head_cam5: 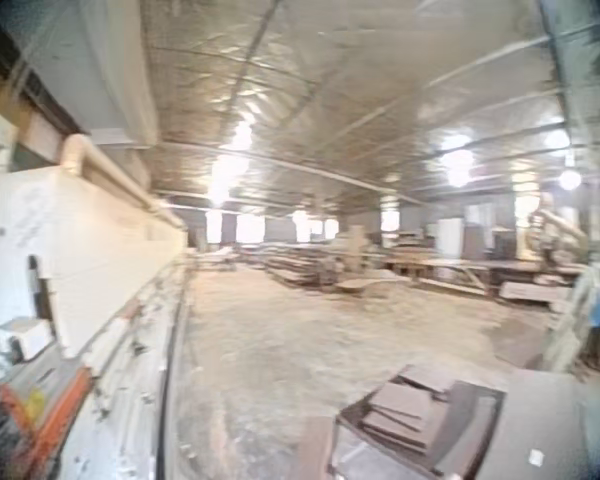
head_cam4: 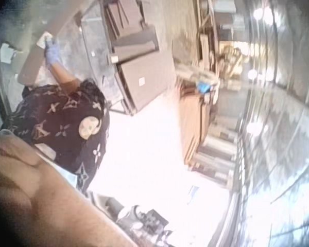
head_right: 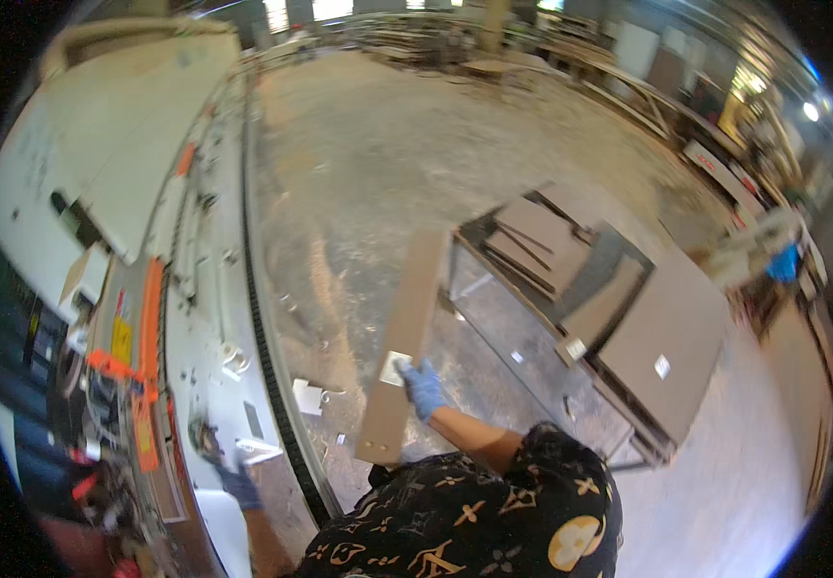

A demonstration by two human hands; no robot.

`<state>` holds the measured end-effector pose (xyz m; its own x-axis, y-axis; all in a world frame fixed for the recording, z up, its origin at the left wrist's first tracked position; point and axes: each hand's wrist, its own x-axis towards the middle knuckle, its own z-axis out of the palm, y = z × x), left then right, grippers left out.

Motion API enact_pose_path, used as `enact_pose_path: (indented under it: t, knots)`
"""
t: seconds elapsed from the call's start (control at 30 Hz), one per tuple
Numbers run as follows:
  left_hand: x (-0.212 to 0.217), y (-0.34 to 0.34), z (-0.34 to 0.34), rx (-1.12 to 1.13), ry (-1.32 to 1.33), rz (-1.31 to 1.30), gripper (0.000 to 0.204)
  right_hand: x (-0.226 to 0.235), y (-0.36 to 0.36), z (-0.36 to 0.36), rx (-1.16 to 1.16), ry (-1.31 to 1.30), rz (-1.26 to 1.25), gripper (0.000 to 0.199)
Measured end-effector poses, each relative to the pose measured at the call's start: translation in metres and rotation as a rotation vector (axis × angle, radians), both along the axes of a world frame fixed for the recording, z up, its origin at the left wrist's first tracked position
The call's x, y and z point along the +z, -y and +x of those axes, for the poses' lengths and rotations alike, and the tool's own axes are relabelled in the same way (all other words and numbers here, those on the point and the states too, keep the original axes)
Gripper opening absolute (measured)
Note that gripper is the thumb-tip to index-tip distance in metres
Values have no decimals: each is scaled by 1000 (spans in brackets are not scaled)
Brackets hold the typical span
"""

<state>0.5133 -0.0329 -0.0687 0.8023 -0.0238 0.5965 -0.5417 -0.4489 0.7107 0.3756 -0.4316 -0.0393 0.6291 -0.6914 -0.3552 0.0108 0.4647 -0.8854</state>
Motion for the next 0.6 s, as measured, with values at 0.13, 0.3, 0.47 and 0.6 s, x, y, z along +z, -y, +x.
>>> enact_pose_path:
  t: [0.13, 0.3, 0.47, 0.6]
  knots:
    - [82, 152, -88, -470, -253, 319, 86, 11, -11, -2, -57, 191, -6, 41]
    - [96, 183, -120, -389, -184, 716, 95, 23, -45, 3, -72, 279, -106, 48]
    - [75, 151, -110, -239, -189, 590, 91, 32, -77, -11, 213, 292, -121, 55]
    - [56, 99, -113, -77, 15, 479, 82, 49, -93, -19, 659, 327, -215, 53]
